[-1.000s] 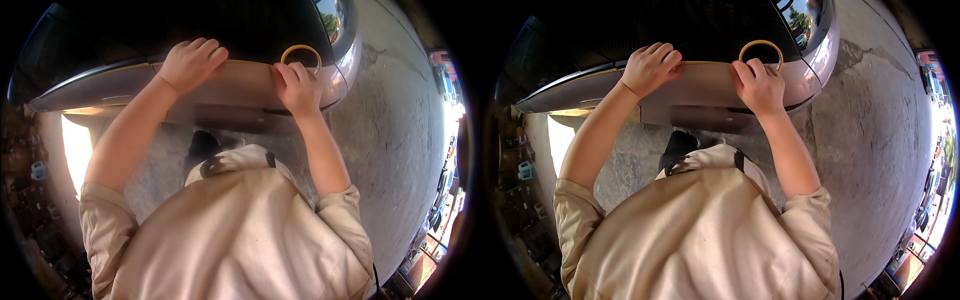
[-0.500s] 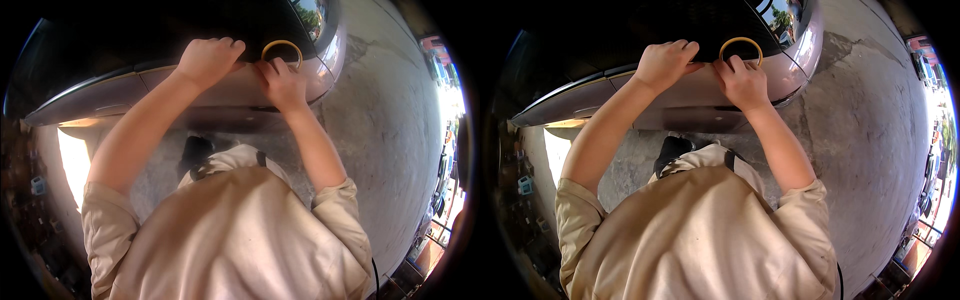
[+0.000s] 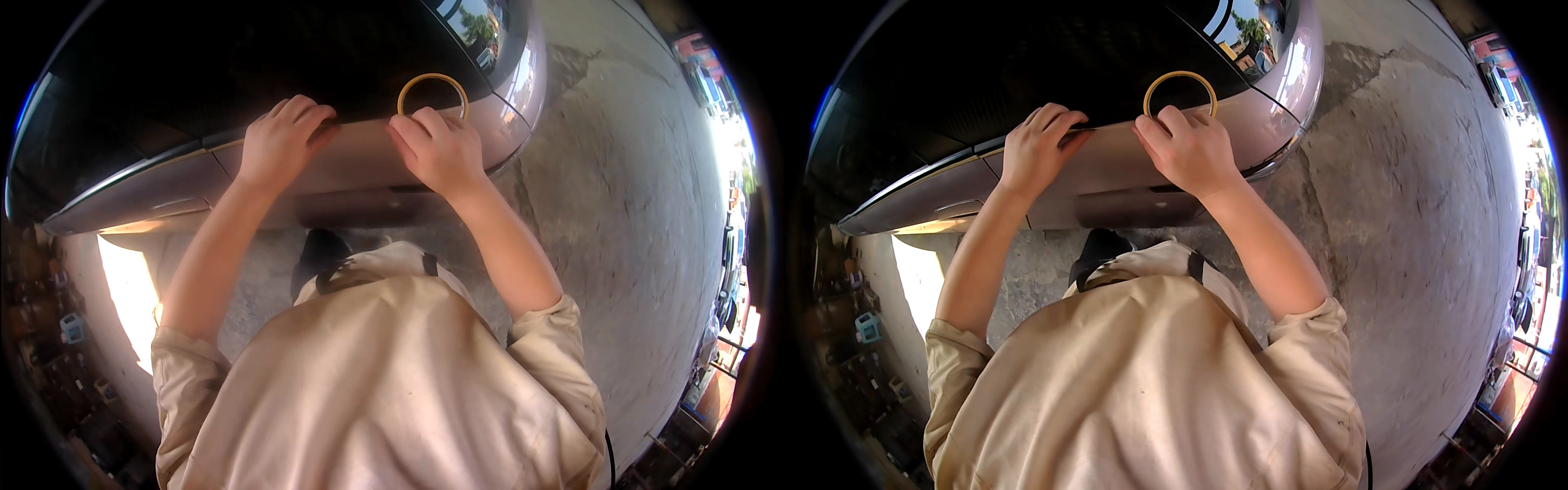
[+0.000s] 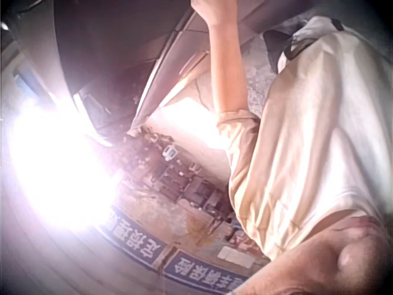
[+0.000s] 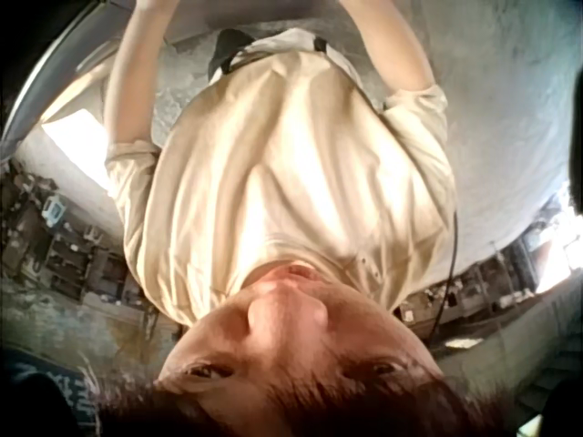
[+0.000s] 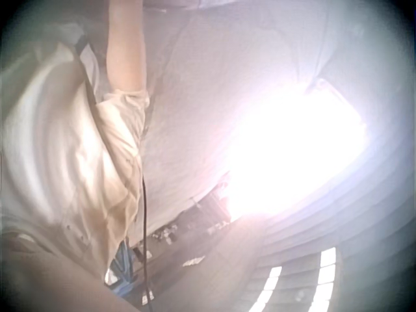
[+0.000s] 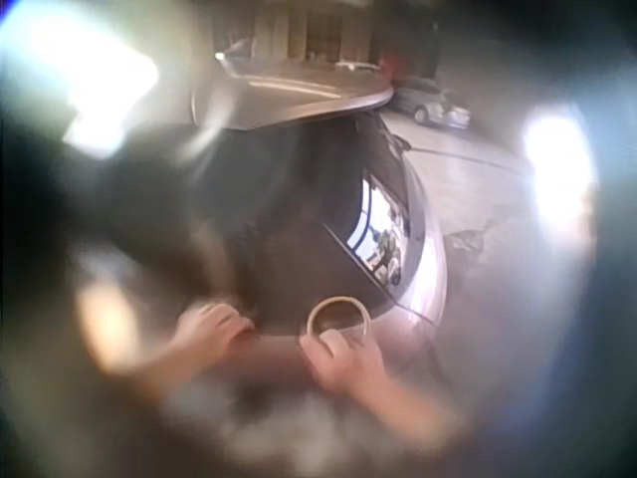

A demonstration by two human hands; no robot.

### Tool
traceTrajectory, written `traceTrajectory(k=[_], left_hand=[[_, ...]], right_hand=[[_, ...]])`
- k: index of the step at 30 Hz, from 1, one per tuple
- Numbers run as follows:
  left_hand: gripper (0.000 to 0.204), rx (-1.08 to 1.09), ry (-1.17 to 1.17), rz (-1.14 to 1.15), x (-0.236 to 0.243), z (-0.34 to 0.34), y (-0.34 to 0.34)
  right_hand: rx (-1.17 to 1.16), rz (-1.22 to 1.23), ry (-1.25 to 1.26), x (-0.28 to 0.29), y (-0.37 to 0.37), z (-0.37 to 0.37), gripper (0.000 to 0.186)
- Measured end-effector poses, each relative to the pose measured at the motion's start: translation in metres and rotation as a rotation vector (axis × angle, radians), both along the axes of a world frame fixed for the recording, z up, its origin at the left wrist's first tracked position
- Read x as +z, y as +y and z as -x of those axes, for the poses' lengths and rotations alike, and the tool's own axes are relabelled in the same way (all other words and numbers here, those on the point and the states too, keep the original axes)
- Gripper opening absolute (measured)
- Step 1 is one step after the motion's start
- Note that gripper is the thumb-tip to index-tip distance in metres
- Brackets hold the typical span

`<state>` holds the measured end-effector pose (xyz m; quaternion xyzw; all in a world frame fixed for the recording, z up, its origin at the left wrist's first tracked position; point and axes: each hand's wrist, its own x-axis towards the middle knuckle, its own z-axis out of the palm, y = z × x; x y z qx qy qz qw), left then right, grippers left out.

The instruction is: The person applies yellow masking tape along the lower edge of a car's rear bumper and trunk area. They smooth the tape with their fingers and continue around the rear corners, finishing with a short strip on the side panel.

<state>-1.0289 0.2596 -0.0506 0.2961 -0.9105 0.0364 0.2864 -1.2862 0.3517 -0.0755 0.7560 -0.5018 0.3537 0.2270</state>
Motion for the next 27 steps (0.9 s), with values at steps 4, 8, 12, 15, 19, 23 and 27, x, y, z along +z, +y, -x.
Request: traceTrajectory(k=[4,8,12,15,19,23,27], left_hand=[[0.02,-0.044,0.032,0.033,0.001,-0.002,-0.003],[0.02,-0.046,0.047,0.05,0.001,-0.003,-0.002],[0.021,-0.041,0.065,0.095,-0.003,0.004,-0.004],[0.022,-0.033,0.068,0.12,-0.005,0.008,-0.004],[0.023,-0.041,0.073,0.131,-0.005,0.014,-0.003],[0.024,-0.04,0.046,0.136,-0.004,0.024,-0.001],[0.035,-0.025,-0.048,0.099,-0.001,0.039,0.001]], right_hand=[[0.015,0.05,0.0,-0.005,-0.003,0.002,0.016],[-0.037,0.026,0.007,-0.002,-0.003,-0.001,0.015],[-0.054,0.0,-0.038,-0.008,-0.006,-0.002,0.018],[-0.058,0.002,-0.031,-0.009,-0.007,-0.002,0.018],[-0.063,0.001,-0.028,-0.01,-0.008,-0.002,0.017],[-0.07,0.016,-0.015,-0.007,-0.008,-0.003,0.013],[-0.08,0.014,-0.005,-0.007,-0.009,-0.003,0.013]])
